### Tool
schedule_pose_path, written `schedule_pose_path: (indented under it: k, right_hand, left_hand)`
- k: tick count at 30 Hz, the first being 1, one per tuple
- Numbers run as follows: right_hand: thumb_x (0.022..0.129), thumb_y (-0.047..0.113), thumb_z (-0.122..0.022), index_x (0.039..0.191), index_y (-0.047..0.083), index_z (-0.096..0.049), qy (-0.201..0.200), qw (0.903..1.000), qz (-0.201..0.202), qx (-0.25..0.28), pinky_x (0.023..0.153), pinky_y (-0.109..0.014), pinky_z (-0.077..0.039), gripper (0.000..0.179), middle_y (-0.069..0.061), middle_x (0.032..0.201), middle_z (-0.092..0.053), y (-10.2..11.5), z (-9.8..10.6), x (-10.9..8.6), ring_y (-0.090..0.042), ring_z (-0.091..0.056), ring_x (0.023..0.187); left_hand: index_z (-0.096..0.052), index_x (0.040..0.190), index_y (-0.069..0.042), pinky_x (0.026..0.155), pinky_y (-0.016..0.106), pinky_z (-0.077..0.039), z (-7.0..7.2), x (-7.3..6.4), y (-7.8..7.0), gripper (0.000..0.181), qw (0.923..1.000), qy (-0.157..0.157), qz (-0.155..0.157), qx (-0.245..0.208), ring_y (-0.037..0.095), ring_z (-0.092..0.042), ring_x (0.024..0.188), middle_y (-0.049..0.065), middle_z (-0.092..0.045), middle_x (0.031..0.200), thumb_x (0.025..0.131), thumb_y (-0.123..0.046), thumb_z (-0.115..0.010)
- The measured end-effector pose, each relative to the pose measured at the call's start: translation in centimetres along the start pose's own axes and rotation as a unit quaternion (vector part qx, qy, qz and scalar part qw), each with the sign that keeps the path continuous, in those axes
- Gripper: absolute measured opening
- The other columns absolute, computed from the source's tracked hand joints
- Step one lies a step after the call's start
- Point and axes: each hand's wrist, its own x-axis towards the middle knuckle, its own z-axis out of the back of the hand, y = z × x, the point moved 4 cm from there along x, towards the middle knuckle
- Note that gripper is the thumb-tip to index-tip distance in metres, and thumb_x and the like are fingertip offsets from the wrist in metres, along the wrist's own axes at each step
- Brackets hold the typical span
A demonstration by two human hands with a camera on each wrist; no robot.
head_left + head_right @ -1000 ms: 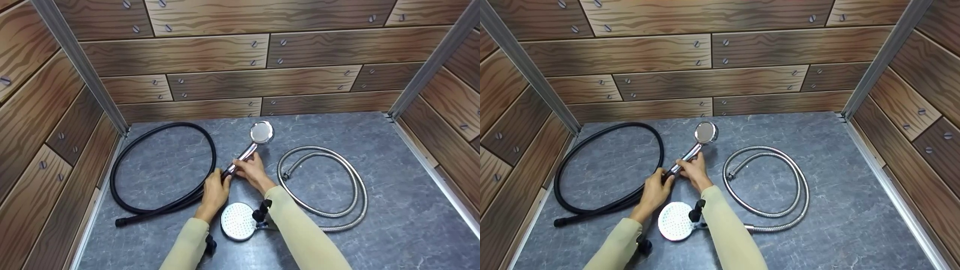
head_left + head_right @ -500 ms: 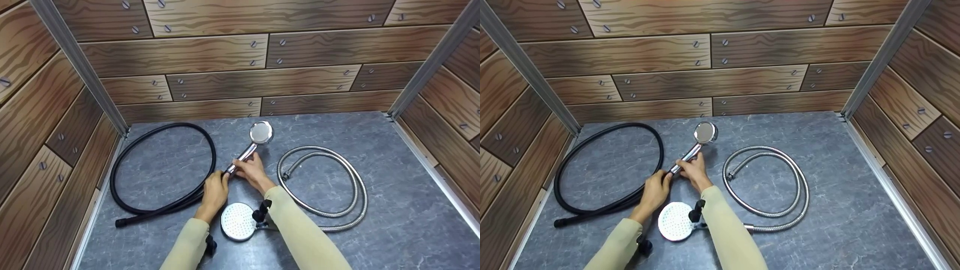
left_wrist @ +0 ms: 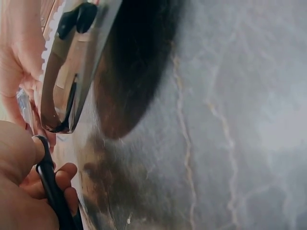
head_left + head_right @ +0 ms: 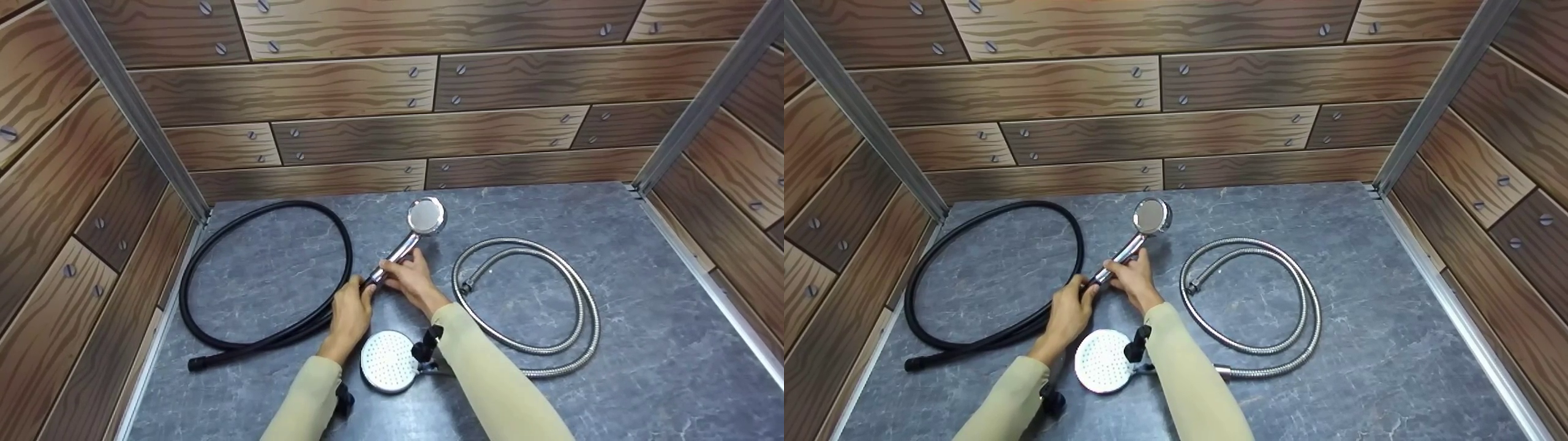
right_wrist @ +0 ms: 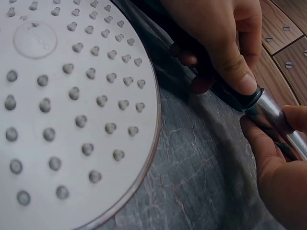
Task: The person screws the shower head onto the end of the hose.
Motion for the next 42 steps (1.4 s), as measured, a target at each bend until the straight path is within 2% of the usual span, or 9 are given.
schedule_pose_path:
  k: [4, 8, 11, 16, 21, 29, 33, 37, 42]
  right_hand:
    - [0.091, -0.007, -0.07, 0.131, 0.002, -0.036, 0.002, 1.0, 0.002, 0.002, 0.077, -0.037, -0.064, 0.053, -0.013, 0.102, -0.062, 0.0, 0.0, 0.0, -0.02, -0.072, 0.082]
    - [0.09, -0.007, -0.071, 0.13, 0.003, -0.037, 0.002, 1.0, 0.002, 0.001, 0.075, -0.036, -0.064, 0.053, -0.013, 0.101, -0.061, 0.0, 0.0, 0.0, -0.019, -0.07, 0.082]
    - [0.09, -0.007, -0.071, 0.128, 0.003, -0.037, 0.004, 1.0, 0.004, 0.002, 0.074, -0.035, -0.063, 0.052, -0.012, 0.101, -0.061, 0.0, 0.1, 0.0, -0.02, -0.069, 0.081]
    - [0.09, -0.009, -0.07, 0.133, 0.002, -0.034, 0.007, 0.9999, 0.002, 0.009, 0.076, -0.036, -0.064, 0.057, -0.013, 0.103, -0.06, -0.1, 0.0, 0.0, -0.022, -0.069, 0.083]
    - [0.091, -0.008, -0.07, 0.138, 0.002, -0.033, 0.003, 1.0, -0.004, 0.004, 0.078, -0.037, -0.064, 0.061, -0.014, 0.104, -0.06, -0.4, 0.1, 0.1, -0.021, -0.07, 0.084]
    - [0.091, -0.007, -0.071, 0.137, 0.002, -0.034, 0.0, 1.0, -0.004, -0.002, 0.077, -0.036, -0.064, 0.06, -0.014, 0.104, -0.061, -0.6, 0.2, 0.1, -0.021, -0.07, 0.084]
    - [0.09, -0.007, -0.07, 0.132, 0.002, -0.035, 0.001, 1.0, 0.0, -0.002, 0.078, -0.037, -0.064, 0.055, -0.013, 0.103, -0.062, -0.5, 0.1, 0.1, -0.021, -0.071, 0.084]
    - [0.091, -0.007, -0.07, 0.133, 0.002, -0.035, 0.001, 1.0, -0.003, 0.002, 0.079, -0.036, -0.064, 0.055, -0.013, 0.103, -0.062, -0.4, 0.1, -0.1, -0.02, -0.071, 0.084]
    - [0.09, -0.007, -0.07, 0.131, 0.002, -0.036, -0.003, 1.0, -0.004, -0.001, 0.072, -0.033, -0.063, 0.054, -0.012, 0.1, -0.061, -0.3, 0.2, 0.0, -0.02, -0.069, 0.081]
  left_hand:
    - [-0.063, 0.1, -0.005, 0.063, 0.049, -0.051, -0.1, 0.0, 0.2, 0.015, 0.9998, 0.001, -0.013, 0.011, 0.033, -0.066, 0.071, 0.012, -0.066, 0.08, 0.097, -0.017, -0.073]
    - [-0.065, 0.101, 0.0, 0.064, 0.052, -0.051, 1.3, 0.1, -1.6, 0.017, 0.9996, 0.015, -0.023, 0.001, 0.037, -0.067, 0.074, 0.017, -0.067, 0.082, 0.101, -0.017, -0.068]
    - [-0.067, 0.096, 0.003, 0.063, 0.055, -0.049, 2.2, 0.2, -2.8, 0.02, 0.9994, 0.02, -0.024, 0.013, 0.038, -0.067, 0.073, 0.017, -0.067, 0.08, 0.104, -0.015, -0.062]
    - [-0.066, 0.092, 0.003, 0.064, 0.055, -0.049, 2.7, 0.3, -3.6, 0.017, 0.9989, 0.029, -0.006, 0.037, 0.04, -0.066, 0.072, 0.018, -0.066, 0.079, 0.103, -0.009, -0.061]
    - [-0.064, 0.096, 0.002, 0.066, 0.056, -0.051, 2.6, 0.1, -3.4, 0.013, 0.9985, 0.038, 0.012, 0.037, 0.042, -0.067, 0.075, 0.019, -0.066, 0.082, 0.102, -0.009, -0.063]
    - [-0.062, 0.095, -0.002, 0.059, 0.054, -0.047, 2.4, 0.0, -2.8, 0.015, 0.9994, 0.017, -0.013, 0.027, 0.038, -0.064, 0.07, 0.015, -0.062, 0.079, 0.101, -0.016, -0.067]
    - [-0.061, 0.098, -0.002, 0.061, 0.055, -0.048, 2.7, 0.1, -3.3, 0.014, 0.9992, 0.028, 0.002, 0.029, 0.04, -0.065, 0.072, 0.016, -0.062, 0.081, 0.097, -0.012, -0.071]
    - [-0.062, 0.104, 0.001, 0.071, 0.056, -0.053, 2.7, 0.1, -3.4, 0.015, 0.9979, 0.054, 0.025, 0.024, 0.044, -0.067, 0.08, 0.02, -0.064, 0.088, 0.099, -0.01, -0.069]
    - [-0.066, 0.102, 0.005, 0.073, 0.056, -0.052, 2.6, 0.2, -3.6, 0.016, 0.9973, 0.063, 0.012, 0.037, 0.041, -0.067, 0.081, 0.02, -0.066, 0.088, 0.102, -0.01, -0.064]
